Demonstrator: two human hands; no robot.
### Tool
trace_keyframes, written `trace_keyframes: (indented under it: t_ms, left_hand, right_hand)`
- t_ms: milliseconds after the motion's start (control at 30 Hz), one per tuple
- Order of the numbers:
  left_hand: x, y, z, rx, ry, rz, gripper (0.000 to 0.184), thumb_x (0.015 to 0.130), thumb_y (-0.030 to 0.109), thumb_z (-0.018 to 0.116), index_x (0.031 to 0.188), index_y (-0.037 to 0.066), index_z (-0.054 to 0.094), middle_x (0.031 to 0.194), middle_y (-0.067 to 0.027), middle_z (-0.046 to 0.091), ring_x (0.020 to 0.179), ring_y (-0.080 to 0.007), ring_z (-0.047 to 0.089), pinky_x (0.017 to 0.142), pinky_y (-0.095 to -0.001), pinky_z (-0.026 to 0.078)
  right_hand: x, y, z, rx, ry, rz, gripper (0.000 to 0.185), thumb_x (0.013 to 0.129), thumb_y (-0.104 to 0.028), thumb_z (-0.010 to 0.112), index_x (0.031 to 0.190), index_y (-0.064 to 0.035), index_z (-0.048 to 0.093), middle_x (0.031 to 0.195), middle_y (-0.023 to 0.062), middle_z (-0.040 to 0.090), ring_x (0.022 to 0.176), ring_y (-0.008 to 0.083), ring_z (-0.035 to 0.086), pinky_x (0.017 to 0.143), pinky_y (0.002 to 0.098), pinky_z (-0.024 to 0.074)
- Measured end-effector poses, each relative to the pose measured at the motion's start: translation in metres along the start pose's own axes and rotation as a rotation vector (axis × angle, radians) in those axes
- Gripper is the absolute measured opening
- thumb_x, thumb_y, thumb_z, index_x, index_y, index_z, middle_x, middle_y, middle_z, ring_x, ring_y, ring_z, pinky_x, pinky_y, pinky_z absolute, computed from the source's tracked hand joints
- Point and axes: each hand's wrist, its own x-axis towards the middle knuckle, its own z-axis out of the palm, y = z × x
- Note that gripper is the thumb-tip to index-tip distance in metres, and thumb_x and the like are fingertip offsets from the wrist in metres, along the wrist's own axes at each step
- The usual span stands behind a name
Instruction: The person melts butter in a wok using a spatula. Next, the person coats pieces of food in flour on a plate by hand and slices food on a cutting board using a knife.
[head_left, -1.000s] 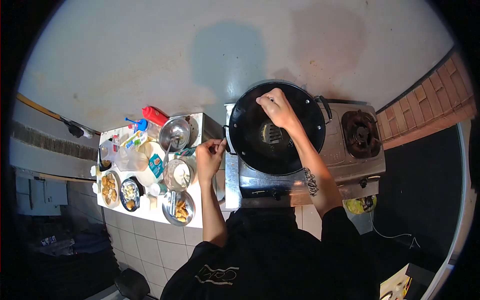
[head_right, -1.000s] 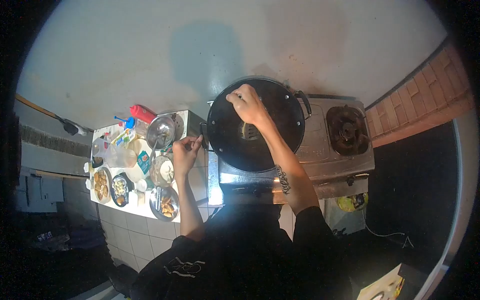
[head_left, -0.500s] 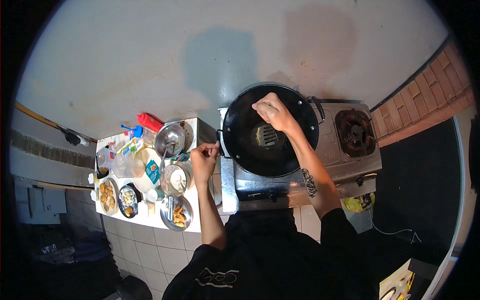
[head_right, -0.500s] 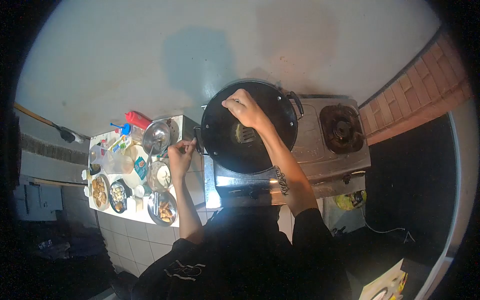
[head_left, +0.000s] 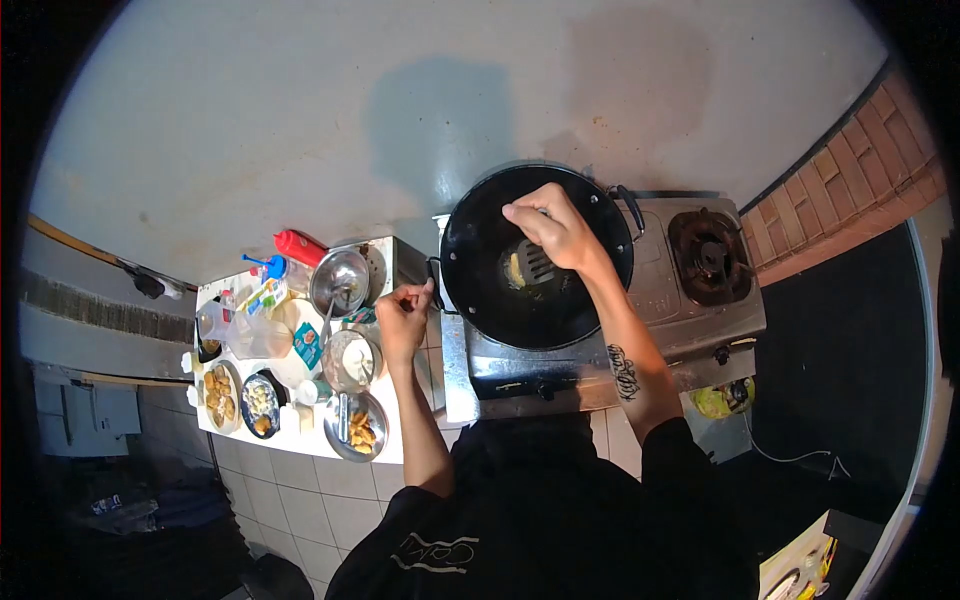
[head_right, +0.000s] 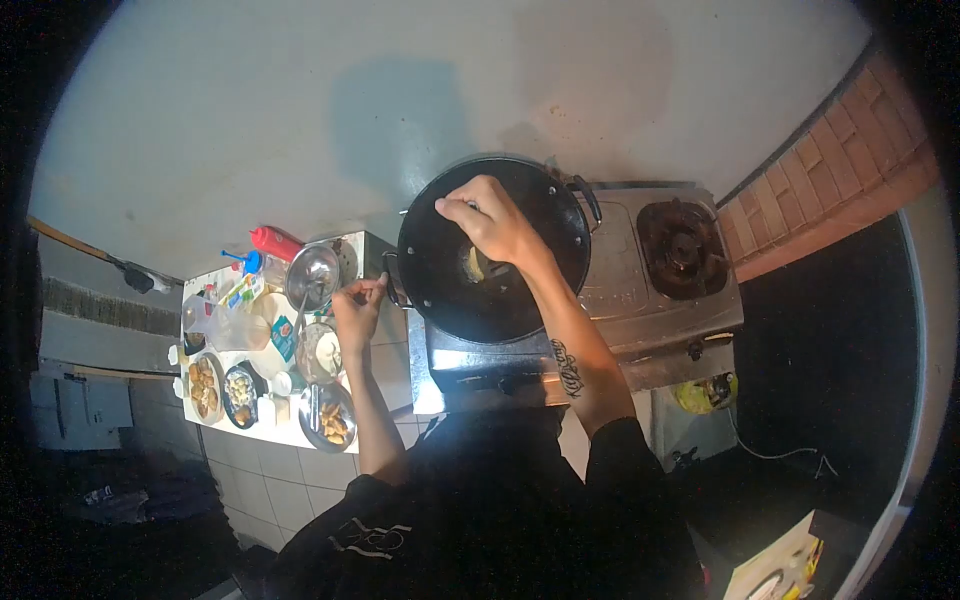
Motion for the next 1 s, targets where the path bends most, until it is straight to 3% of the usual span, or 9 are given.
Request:
trace_keyframes:
  t_ms: [67, 233, 300, 333, 433, 633, 700, 933, 1000]
  left_hand:
    - [0.001, -0.004, 0.0, -0.019, -0.001, -0.006, 0.027, 0.083, 0.018, 0.073, 0.072, -0.006, 0.066, 0.054, 0.001, 0.045, 0.051, -0.0059, 0.038, 0.047, -0.0241, 0.032]
    - [0.0, -0.001, 0.0, 0.022, -0.002, -0.003, 0.027, 0.082, 0.018, 0.073, 0.073, -0.007, 0.066, 0.053, 0.0002, 0.045, 0.051, -0.0068, 0.038, 0.047, -0.0246, 0.033]
    - [0.0, 0.001, 0.0, 0.026, 0.002, 0.003, 0.027, 0.082, 0.018, 0.073, 0.073, -0.007, 0.066, 0.053, 0.0002, 0.045, 0.051, -0.0068, 0.038, 0.047, -0.0246, 0.032]
    - [0.0, 0.001, -0.001, 0.029, 0.007, 0.013, 0.027, 0.082, 0.018, 0.073, 0.073, -0.007, 0.066, 0.053, 0.0002, 0.045, 0.051, -0.0068, 0.038, 0.047, -0.0247, 0.032]
    - [-0.001, 0.006, -0.001, 0.031, 0.011, 0.012, 0.027, 0.082, 0.018, 0.073, 0.073, -0.006, 0.066, 0.053, 0.0005, 0.044, 0.051, -0.0067, 0.037, 0.047, -0.0249, 0.032]
    - [-0.001, 0.009, -0.001, 0.051, 0.013, 0.009, 0.027, 0.083, 0.018, 0.073, 0.073, -0.006, 0.066, 0.052, 0.0018, 0.042, 0.05, -0.0065, 0.036, 0.046, -0.025, 0.03]
    - [-0.001, 0.006, -0.001, 0.047, 0.009, 0.01, 0.027, 0.083, 0.018, 0.073, 0.073, -0.006, 0.066, 0.052, 0.0019, 0.042, 0.05, -0.0064, 0.035, 0.046, -0.0249, 0.03]
    - [-0.002, 0.01, -0.002, 0.038, 0.021, 0.013, 0.025, 0.083, 0.017, 0.073, 0.076, -0.006, 0.067, 0.053, 0.0018, 0.042, 0.05, -0.0066, 0.036, 0.046, -0.0249, 0.03]
    - [-0.002, 0.008, -0.002, 0.038, 0.014, 0.003, 0.025, 0.083, 0.017, 0.073, 0.076, -0.006, 0.067, 0.053, 0.0016, 0.043, 0.05, -0.0066, 0.036, 0.046, -0.0249, 0.03]
  right_hand:
    - [0.0, -0.005, -0.003, -0.038, 0.06, -0.141, 0.044, 0.088, -0.014, 0.05, 0.052, -0.0045, 0.028, 0.047, -0.0036, 0.025, 0.046, 0.0058, 0.024, 0.044, 0.0293, 0.0194]
    - [-0.005, 0.004, -0.005, -0.081, 0.112, -0.162, 0.042, 0.088, -0.015, 0.05, 0.053, -0.0021, 0.031, 0.047, -0.003, 0.027, 0.047, 0.0061, 0.025, 0.044, 0.03, 0.0205]
    - [-0.007, 0.014, -0.006, -0.106, 0.097, -0.042, 0.034, 0.086, -0.016, 0.055, 0.065, 0.011, 0.05, 0.053, 0.0207, 0.032, 0.048, 0.0168, 0.039, 0.05, 0.0359, 0.0315]
    - [-0.008, 0.017, -0.005, -0.103, 0.094, -0.04, 0.034, 0.086, -0.016, 0.055, 0.065, 0.011, 0.05, 0.053, 0.0207, 0.032, 0.048, 0.0168, 0.039, 0.05, 0.0359, 0.0315]
    - [-0.011, 0.024, -0.003, -0.046, 0.194, -0.057, 0.034, 0.085, -0.014, 0.055, 0.063, 0.0101, 0.049, 0.051, 0.0169, 0.031, 0.047, 0.0143, 0.037, 0.049, 0.0351, 0.0295]
    - [-0.014, 0.04, -0.007, 0.115, 0.23, 0.046, 0.036, 0.087, -0.011, 0.052, 0.055, 0.0044, 0.05, 0.044, 0.0004, 0.034, 0.045, 0.0075, 0.032, 0.044, 0.0304, 0.0234]
    - [-0.013, 0.045, -0.003, 0.197, 0.248, 0.007, 0.045, 0.09, -0.01, 0.048, 0.048, -0.0084, 0.034, 0.046, -0.0042, 0.032, 0.041, 0.0044, 0.025, 0.04, 0.026, 0.018]
    - [-0.008, 0.047, 0.006, 0.274, 0.271, -0.022, 0.046, 0.091, -0.011, 0.048, 0.047, -0.0092, 0.033, 0.045, -0.0038, 0.032, 0.041, 0.0046, 0.025, 0.04, 0.0254, 0.0181]
    - [-0.007, 0.044, 0.007, 0.246, 0.266, 0.013, 0.042, 0.088, -0.01, 0.049, 0.049, -0.0041, 0.037, 0.044, -0.0025, 0.034, 0.043, 0.0054, 0.029, 0.042, 0.029, 0.0213]
